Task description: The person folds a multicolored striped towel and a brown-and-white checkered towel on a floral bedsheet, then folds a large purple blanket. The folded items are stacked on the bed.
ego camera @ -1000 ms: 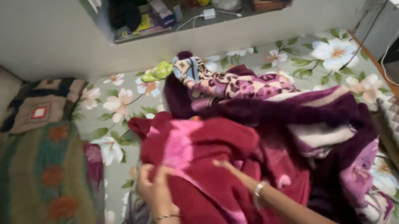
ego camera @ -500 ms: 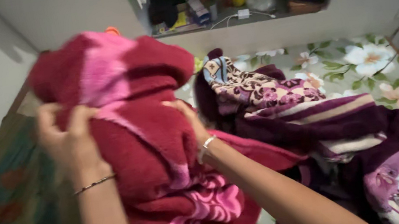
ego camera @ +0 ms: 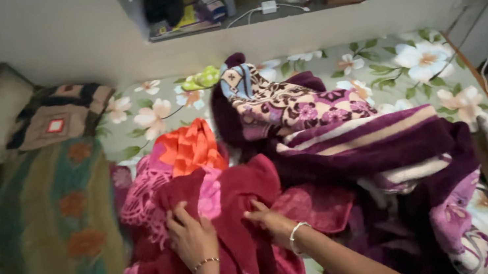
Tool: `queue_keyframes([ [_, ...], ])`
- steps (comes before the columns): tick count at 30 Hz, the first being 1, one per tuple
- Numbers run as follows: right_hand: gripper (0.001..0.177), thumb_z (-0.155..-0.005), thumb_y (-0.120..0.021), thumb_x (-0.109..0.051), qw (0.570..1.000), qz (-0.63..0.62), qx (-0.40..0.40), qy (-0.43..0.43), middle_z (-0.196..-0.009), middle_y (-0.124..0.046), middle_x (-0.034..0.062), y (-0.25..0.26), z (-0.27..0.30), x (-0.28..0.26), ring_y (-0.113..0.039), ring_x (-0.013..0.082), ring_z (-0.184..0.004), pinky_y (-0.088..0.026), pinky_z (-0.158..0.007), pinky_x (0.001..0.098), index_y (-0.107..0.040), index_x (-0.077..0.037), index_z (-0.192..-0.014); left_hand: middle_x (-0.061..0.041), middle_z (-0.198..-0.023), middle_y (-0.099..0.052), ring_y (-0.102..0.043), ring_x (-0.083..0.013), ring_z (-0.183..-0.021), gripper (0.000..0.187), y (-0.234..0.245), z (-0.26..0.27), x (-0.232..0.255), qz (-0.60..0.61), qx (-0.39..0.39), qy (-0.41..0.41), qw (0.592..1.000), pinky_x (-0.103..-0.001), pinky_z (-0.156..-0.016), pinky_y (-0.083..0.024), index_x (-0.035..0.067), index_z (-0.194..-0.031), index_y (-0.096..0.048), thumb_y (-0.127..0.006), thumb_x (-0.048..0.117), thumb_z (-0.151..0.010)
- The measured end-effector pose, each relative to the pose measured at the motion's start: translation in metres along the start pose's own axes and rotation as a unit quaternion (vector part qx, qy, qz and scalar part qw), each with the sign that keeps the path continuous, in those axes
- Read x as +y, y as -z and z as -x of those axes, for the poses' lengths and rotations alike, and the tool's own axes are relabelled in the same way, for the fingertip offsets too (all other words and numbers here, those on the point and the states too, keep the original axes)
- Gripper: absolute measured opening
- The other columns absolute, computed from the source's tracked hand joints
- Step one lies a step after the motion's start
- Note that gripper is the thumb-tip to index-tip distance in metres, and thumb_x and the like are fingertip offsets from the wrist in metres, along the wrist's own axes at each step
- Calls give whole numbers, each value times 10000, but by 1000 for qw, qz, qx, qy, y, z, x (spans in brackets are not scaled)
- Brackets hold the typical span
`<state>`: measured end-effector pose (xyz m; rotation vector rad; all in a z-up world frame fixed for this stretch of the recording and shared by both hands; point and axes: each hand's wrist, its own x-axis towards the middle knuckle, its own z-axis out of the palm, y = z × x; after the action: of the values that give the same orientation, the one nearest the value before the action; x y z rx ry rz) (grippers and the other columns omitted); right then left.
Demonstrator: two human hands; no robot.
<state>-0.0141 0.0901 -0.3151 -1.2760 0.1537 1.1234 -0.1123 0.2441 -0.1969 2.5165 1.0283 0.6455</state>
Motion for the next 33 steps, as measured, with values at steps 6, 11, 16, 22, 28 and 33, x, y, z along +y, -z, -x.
queue_keyframes([
  [6,752,-927,-662,-348,993,36,87,65,-1053,-583,102,68,-12,3,-542,252,-851,-450,-722,385,-356,-284,-1611,-106,-1621,-311,-225,-386,-1513,707,-15,30,54,-195,-10,-214,957,-784,-1116,-173,276,-1520,-400,-649,272,-858],
  [11,678,-876,-749,-367,955,-96,261,103,-843,-646,62,125,-11,1,-511,185,-583,-428,-501,312,-522,-113,-1463,-93,-1613,-328,-246,-399,-1500,660,-32,57,89,-106,-82,-316,939,-745,-1130,-88,298,-1480,-471,-659,302,-847],
  [16,525,-851,-826,-396,903,-99,409,82,-748,-544,19,195,23,1,-492,139,-565,-426,-472,290,-548,-58,-1141,-98,-1635,-273,-168,-437,-1510,651,-54,64,63,-183,-262,-197,927,-751,-1154,2,341,-1525,-398,-606,444,-916],
  [22,462,-928,-777,-450,906,-209,339,141,-707,-456,4,232,60,-35,-439,158,-577,-368,-483,298,-524,-64,-936,-89,-1639,-255,-145,-460,-1516,663,-71,60,69,-192,-321,-153,915,-779,-1127,16,368,-1549,-314,-574,488,-950],
  [28,385,-915,-654,-264,893,-314,236,221,-1258,-655,129,196,87,-78,-607,254,-1140,-480,-996,429,-603,-3,-1193,-85,-1628,-299,-267,-343,-1499,735,-67,56,132,-98,-300,-213,925,-739,-1166,-57,308,-1570,-268,-622,442,-940],
  [33,451,-930,-638,-253,886,-352,180,243,-1357,-596,202,172,114,-125,-577,315,-1233,-463,-1085,480,-552,21,-1278,-152,-1609,-362,-404,-354,-1425,881,-50,52,195,51,-249,-323,912,-526,-1167,-307,224,-1610,-228,-728,272,-886],
])
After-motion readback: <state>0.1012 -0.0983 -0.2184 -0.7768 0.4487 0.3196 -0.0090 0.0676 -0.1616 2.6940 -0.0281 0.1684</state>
